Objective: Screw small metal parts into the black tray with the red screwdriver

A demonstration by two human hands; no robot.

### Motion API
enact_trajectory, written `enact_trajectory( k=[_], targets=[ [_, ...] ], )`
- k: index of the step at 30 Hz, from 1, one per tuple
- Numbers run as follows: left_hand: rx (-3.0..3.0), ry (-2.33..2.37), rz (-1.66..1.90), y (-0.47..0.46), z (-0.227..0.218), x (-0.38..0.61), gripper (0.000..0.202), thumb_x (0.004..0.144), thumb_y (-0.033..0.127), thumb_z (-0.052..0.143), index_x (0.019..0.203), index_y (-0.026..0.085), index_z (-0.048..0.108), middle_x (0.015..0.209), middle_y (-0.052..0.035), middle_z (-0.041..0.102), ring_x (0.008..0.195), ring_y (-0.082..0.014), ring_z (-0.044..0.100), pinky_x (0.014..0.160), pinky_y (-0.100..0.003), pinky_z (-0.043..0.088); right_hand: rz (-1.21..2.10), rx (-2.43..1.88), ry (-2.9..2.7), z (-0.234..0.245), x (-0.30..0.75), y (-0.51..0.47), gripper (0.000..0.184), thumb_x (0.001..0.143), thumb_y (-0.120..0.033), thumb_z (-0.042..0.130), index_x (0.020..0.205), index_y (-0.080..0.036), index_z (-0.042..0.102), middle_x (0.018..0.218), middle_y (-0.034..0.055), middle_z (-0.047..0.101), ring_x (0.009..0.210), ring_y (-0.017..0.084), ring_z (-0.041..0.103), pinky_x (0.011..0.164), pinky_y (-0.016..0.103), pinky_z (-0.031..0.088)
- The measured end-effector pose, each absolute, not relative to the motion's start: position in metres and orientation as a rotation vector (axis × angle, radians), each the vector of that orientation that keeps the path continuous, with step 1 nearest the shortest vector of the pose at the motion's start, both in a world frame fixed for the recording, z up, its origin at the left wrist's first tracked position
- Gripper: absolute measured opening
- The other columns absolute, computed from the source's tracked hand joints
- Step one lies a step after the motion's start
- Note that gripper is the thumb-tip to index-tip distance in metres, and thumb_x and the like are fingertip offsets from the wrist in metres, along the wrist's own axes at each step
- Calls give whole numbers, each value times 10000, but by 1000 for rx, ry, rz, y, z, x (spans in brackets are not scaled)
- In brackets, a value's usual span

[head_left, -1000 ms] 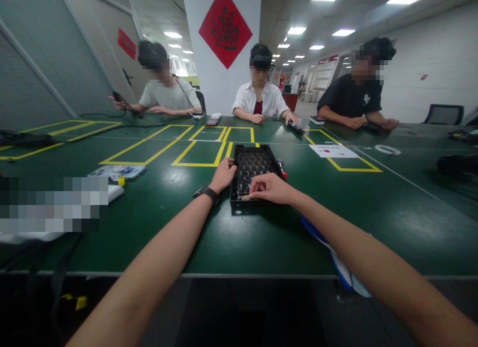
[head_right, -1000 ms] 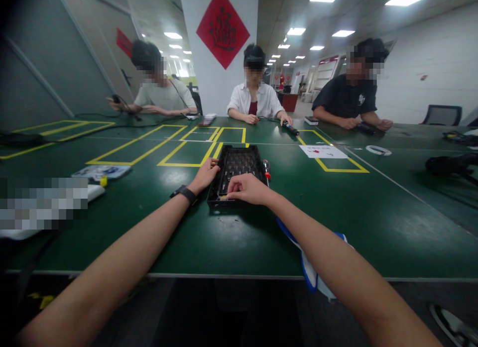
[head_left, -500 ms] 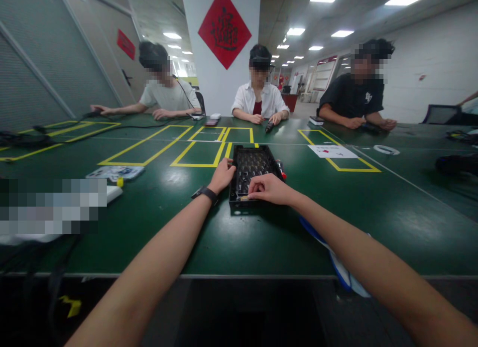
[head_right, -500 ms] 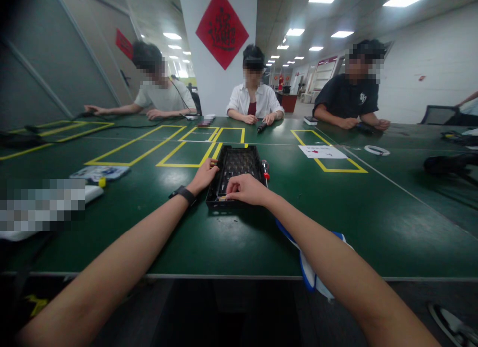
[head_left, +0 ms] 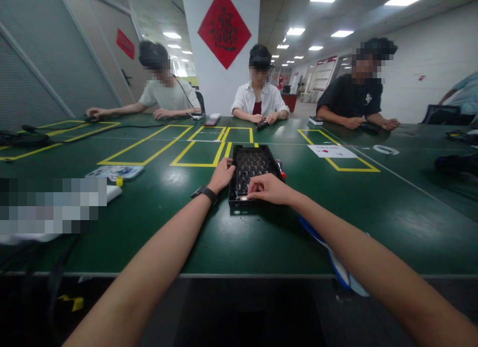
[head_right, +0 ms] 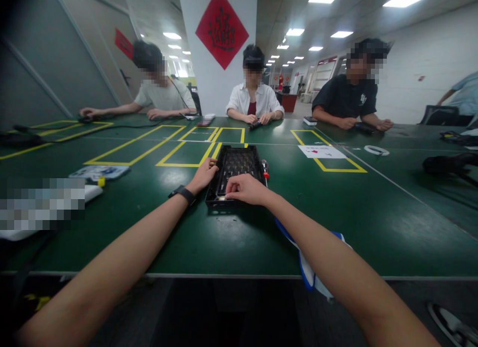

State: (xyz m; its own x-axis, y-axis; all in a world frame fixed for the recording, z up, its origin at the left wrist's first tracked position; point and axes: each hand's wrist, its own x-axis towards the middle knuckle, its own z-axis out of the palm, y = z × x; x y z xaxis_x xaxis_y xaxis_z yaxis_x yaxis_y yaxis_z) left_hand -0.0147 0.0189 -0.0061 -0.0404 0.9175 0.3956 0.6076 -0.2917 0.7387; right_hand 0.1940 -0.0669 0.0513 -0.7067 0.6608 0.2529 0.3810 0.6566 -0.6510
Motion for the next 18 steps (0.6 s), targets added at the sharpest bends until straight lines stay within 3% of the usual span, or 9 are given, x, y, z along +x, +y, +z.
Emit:
enact_trajectory(
  k=[12,18],
  targets=[
    [1888,1595,1282,21,-8,-15,323,751,244,444,1053,150,509,989,-89,583,912,-202,552,855,-364,443,694,-844,-2500,54,195,-66,224,723,-319,646,790,-117,714,614,4,593,544,62,424,541,200,304],
    [1816,1594,1334,2,-4,-11,384,744,204,436,1117,128,490,1026,-103,583,943,-201,558,873,-373,451,637,-827,-2511,53,195,-64,217,738,-314,633,798,-123,720,711,28,645,586,71,457,575,201,329]
  ],
)
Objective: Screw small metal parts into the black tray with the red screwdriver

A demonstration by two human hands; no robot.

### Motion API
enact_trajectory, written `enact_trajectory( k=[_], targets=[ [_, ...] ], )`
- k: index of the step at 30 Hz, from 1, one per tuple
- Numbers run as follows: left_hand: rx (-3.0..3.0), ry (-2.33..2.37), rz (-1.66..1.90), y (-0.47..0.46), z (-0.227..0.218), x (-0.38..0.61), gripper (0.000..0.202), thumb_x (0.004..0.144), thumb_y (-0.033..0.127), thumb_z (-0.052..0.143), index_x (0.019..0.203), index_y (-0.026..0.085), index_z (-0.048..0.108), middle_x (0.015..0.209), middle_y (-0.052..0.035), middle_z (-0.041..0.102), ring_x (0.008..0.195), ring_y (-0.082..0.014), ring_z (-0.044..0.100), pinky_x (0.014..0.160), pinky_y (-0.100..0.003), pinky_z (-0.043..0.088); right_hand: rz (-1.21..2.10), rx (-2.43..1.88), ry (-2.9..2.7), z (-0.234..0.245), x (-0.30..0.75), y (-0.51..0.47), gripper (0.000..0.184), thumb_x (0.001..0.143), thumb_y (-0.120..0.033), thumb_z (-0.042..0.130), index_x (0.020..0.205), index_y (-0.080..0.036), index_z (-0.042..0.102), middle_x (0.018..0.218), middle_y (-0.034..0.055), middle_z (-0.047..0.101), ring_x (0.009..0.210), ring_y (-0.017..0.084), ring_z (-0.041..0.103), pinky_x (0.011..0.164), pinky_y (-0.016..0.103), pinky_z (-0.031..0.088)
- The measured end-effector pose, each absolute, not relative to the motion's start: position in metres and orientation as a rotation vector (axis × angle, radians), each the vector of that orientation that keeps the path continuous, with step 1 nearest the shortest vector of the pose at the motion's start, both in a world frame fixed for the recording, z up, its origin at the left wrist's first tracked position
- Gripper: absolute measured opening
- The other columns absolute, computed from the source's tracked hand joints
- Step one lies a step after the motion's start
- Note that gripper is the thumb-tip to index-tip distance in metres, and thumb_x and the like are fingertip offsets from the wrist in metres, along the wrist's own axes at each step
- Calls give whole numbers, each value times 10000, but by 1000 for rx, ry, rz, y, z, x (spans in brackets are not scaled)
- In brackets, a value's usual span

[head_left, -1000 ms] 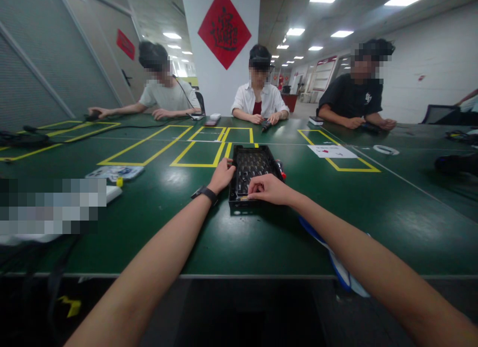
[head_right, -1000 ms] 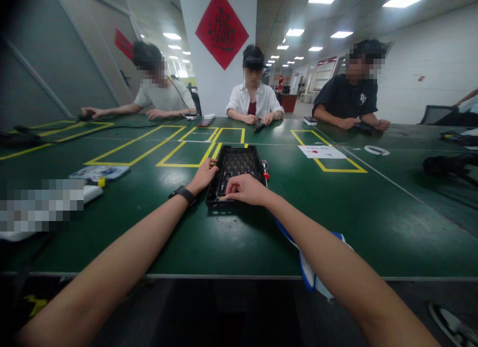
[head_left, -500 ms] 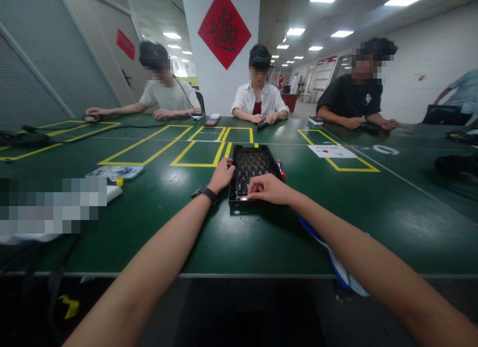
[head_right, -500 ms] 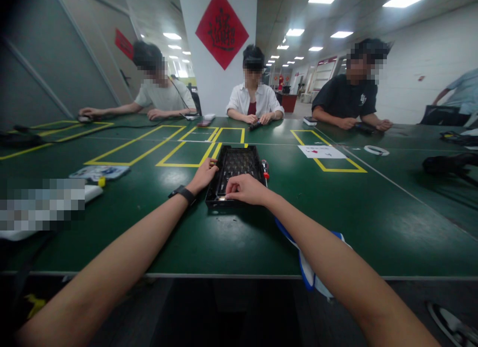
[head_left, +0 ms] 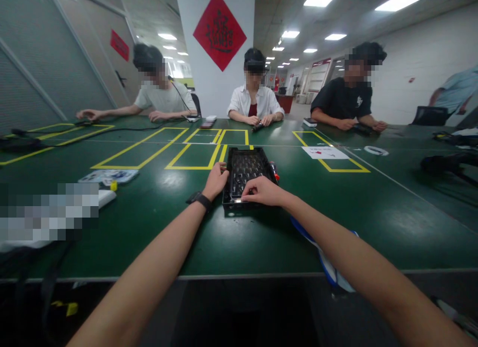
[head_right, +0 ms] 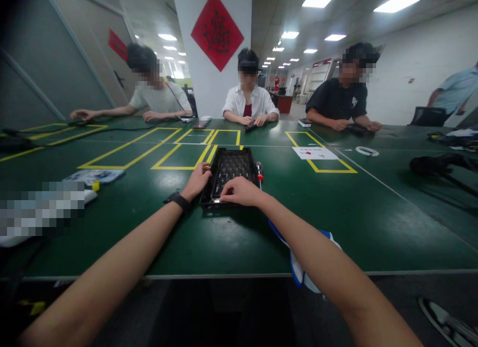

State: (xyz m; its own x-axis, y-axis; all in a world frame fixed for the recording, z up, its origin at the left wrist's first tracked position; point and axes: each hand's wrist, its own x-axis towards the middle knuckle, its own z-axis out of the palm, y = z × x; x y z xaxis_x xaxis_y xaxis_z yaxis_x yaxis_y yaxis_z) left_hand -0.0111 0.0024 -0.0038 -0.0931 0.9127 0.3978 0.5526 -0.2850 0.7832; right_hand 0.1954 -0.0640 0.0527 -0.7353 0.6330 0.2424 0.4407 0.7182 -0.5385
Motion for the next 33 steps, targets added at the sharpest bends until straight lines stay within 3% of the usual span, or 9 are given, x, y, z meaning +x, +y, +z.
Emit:
enact_trajectory(
  k=[9,15,22,25,28,33],
  targets=[
    [1908,1520,1312,-16,-3,-12,402,730,164,419,1116,145,530,1163,-94,565,1107,-213,504,1003,-389,377,501,-940,-2421,61,197,-56,295,793,-385,562,827,-135,715,725,31,657,611,84,494,600,209,347],
    [1944,1504,1279,-13,-3,-12,394,737,178,384,1092,162,554,1129,-79,574,1097,-216,495,1007,-398,365,149,-1294,-2550,70,169,-15,175,736,-340,622,820,-216,712,824,31,680,731,135,583,636,222,371],
    [1989,1502,1263,-11,-6,-12,381,756,186,358,1083,157,551,1115,-88,568,1096,-217,487,1005,-396,361,209,-1472,-2651,72,146,-1,97,654,-192,676,741,-203,717,800,45,693,731,160,620,620,221,402],
    [1976,1511,1276,-9,-7,-12,386,756,185,362,1100,151,535,1138,-93,562,1110,-215,485,1013,-390,358,374,-1402,-2612,73,150,-5,125,666,-196,674,777,-165,724,772,48,698,714,151,617,639,214,420],
    [1955,1510,1296,-7,-9,-12,406,747,176,375,1128,140,511,1178,-103,548,1137,-218,476,1023,-396,351,790,-1255,-2556,73,155,-13,187,679,-215,670,835,-130,727,763,38,705,705,130,613,648,194,436],
    [1914,1516,1315,-6,-10,-11,424,736,171,387,1147,140,489,1208,-110,532,1148,-218,478,1019,-403,362,1186,-1217,-2513,71,158,-29,163,648,-195,684,789,-132,736,777,23,714,752,123,624,722,184,453]
  ],
)
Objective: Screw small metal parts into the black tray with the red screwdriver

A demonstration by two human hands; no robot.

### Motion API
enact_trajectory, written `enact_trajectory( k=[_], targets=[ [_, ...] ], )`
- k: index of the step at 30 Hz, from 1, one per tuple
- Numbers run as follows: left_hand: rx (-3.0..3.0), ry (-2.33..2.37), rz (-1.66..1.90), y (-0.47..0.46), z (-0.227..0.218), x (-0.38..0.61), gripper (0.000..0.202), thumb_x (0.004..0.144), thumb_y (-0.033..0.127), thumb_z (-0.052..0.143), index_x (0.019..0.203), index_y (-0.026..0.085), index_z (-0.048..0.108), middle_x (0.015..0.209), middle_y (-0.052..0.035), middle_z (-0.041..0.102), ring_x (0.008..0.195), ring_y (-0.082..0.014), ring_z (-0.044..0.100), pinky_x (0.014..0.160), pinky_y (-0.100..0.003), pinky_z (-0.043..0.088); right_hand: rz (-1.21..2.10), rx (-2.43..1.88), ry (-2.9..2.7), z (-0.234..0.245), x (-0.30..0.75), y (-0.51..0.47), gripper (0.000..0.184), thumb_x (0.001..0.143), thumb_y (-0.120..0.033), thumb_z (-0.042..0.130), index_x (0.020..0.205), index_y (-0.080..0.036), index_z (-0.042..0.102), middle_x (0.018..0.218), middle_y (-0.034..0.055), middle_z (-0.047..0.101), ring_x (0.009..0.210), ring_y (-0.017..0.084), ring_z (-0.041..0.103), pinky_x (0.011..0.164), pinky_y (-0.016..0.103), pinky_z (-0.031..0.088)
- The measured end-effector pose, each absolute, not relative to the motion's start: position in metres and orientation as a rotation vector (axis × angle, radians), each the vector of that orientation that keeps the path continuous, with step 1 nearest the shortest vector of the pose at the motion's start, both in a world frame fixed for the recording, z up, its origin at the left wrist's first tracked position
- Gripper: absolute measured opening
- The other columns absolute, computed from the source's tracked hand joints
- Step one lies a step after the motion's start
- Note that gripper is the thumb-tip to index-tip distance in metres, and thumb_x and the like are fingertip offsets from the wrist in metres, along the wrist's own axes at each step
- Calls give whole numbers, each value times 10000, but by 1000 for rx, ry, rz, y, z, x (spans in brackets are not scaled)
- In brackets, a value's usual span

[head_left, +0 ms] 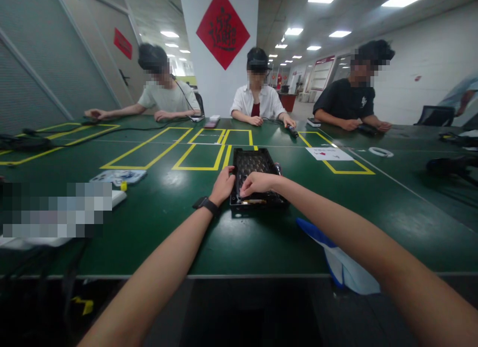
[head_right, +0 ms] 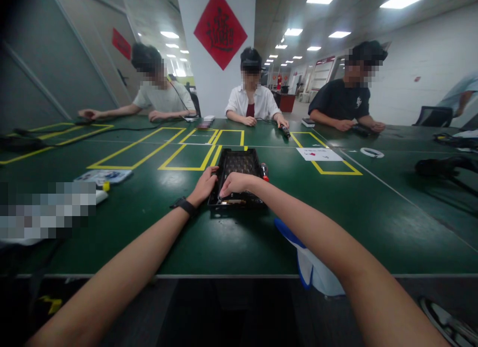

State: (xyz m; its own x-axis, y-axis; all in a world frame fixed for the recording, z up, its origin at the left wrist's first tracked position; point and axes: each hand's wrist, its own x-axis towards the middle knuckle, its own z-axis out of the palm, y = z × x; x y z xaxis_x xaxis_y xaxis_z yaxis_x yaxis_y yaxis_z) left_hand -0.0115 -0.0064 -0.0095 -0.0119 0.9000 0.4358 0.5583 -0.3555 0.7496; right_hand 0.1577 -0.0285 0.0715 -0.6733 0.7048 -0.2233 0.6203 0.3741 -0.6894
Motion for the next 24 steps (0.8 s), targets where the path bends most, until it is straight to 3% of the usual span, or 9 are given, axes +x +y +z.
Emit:
enact_trajectory(
  k=[14,19,21,24],
  targets=[
    [1827,1491,1325,-14,-5,-10,444,726,155,407,1166,143,456,1172,-113,558,1126,-219,511,995,-402,389,1168,-1258,-2585,75,152,-37,84,660,-183,678,717,-162,736,739,4,709,745,124,623,721,194,447],
    [1816,1494,1318,-15,-3,-9,452,727,158,408,1176,137,453,1178,-114,554,1132,-215,507,1002,-395,381,1164,-1206,-2604,80,152,-34,120,670,-169,668,776,-139,717,767,19,700,733,114,607,718,199,447],
    [1825,1503,1313,-17,-2,-9,444,731,166,407,1170,126,462,1183,-122,549,1133,-218,503,1005,-391,376,1069,-1150,-2585,88,162,-29,197,669,-183,677,859,-137,700,807,27,694,733,109,601,701,198,447],
    [1851,1511,1295,-19,0,-8,413,741,187,405,1141,127,491,1175,-119,553,1113,-224,507,997,-393,379,604,-1300,-2442,104,191,-18,248,704,-220,655,936,-134,666,895,64,678,769,122,595,708,216,441]
  ],
)
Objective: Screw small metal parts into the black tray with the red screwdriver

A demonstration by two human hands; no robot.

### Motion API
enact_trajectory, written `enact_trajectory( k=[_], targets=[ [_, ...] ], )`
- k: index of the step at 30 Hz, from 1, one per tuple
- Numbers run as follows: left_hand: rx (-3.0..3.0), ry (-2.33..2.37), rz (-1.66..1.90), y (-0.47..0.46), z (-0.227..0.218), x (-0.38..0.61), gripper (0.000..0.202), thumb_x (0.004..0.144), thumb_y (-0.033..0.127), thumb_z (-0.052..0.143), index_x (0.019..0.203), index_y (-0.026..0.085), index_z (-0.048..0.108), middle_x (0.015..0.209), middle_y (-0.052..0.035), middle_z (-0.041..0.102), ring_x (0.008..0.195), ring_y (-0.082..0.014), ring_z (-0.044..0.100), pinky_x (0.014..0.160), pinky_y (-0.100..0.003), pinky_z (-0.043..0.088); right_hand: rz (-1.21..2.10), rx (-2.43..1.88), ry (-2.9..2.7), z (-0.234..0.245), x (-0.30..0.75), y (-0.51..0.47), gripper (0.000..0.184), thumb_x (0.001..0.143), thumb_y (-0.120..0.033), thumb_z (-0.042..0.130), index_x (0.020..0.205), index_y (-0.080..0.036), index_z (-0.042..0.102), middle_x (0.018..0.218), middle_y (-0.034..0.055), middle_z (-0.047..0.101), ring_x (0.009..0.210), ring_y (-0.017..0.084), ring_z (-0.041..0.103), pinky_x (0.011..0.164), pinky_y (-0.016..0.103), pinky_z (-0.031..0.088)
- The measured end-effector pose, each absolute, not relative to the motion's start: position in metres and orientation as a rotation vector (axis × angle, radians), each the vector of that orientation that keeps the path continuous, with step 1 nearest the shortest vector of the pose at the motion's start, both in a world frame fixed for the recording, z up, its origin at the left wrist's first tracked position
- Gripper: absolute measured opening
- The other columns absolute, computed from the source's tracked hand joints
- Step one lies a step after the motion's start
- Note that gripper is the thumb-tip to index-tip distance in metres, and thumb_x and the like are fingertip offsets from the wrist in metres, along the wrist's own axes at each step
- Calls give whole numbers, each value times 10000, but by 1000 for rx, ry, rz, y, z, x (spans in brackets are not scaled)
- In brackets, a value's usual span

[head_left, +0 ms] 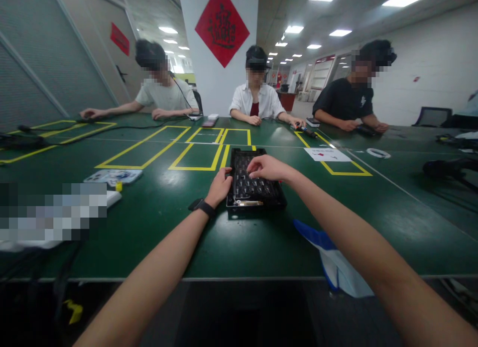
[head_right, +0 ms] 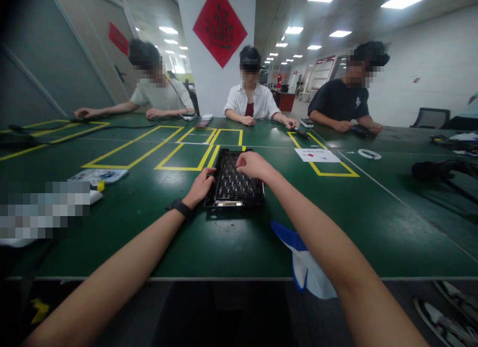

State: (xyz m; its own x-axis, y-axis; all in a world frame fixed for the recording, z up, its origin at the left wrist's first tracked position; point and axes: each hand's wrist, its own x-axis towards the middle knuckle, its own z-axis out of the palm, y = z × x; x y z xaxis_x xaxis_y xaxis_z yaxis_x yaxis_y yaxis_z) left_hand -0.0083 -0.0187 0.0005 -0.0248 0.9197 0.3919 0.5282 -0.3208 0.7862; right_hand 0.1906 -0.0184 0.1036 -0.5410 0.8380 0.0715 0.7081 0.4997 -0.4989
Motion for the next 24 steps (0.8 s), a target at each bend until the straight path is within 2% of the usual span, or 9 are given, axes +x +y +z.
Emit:
enact_trajectory(
  k=[2,4,6,9,13,17,20,22,24],
  targets=[
    [1867,1516,1291,-18,1,-8,396,743,193,402,1121,139,509,1165,-108,559,1097,-222,511,989,-393,383,224,-1601,-2302,107,214,-11,194,751,-239,596,898,-131,663,943,110,662,833,167,601,736,258,435],
    [1869,1529,1296,-15,1,-9,383,739,194,407,1101,154,525,1152,-98,567,1082,-220,518,983,-392,385,87,-1924,-2192,103,235,-4,184,739,-255,601,854,-126,663,967,149,651,885,223,604,738,298,434],
    [1854,1546,1298,-11,0,-8,370,736,198,416,1085,173,535,1140,-85,578,1060,-217,531,971,-393,393,250,-2110,-2167,93,249,3,165,714,-267,625,797,-130,664,891,143,662,858,221,615,715,282,435],
    [1829,1566,1281,-5,-2,-7,365,742,210,423,1088,195,536,1140,-73,584,1043,-218,543,959,-405,400,492,-2176,-2160,78,259,12,214,709,-325,627,652,-119,646,644,103,635,667,180,612,623,255,431],
    [1812,1551,1279,-6,0,-7,377,737,202,431,1099,191,534,1143,-73,581,1044,-219,538,959,-410,400,693,-2173,-2104,71,266,19,291,686,-360,631,551,-105,595,453,53,528,427,132,488,476,258,373],
    [1779,1478,1349,-16,8,-6,383,698,183,467,1070,180,557,1114,-65,584,982,-197,552,901,-365,440,746,-2042,-1947,79,273,20,315,778,-377,502,655,-99,586,458,36,510,364,92,398,413,239,317],
    [1790,1383,1528,-30,16,-3,323,716,181,459,1011,174,591,1068,-57,604,973,-182,552,851,-322,454,728,-1856,-1834,88,262,14,388,880,-388,295,868,-104,559,553,30,550,366,56,346,405,203,305],
    [1837,1317,1602,-41,22,2,237,765,217,453,925,171,621,983,-47,635,933,-170,568,845,-303,446,763,-1646,-1774,90,242,3,415,909,-384,174,992,-142,501,626,15,578,370,40,325,409,174,303],
    [1893,1234,1581,-51,27,7,229,815,282,447,891,169,632,876,-35,653,833,-153,587,815,-287,448,1003,-1167,-1610,87,215,-13,387,893,-430,219,992,-159,478,654,15,599,383,44,369,393,168,295]
  ],
)
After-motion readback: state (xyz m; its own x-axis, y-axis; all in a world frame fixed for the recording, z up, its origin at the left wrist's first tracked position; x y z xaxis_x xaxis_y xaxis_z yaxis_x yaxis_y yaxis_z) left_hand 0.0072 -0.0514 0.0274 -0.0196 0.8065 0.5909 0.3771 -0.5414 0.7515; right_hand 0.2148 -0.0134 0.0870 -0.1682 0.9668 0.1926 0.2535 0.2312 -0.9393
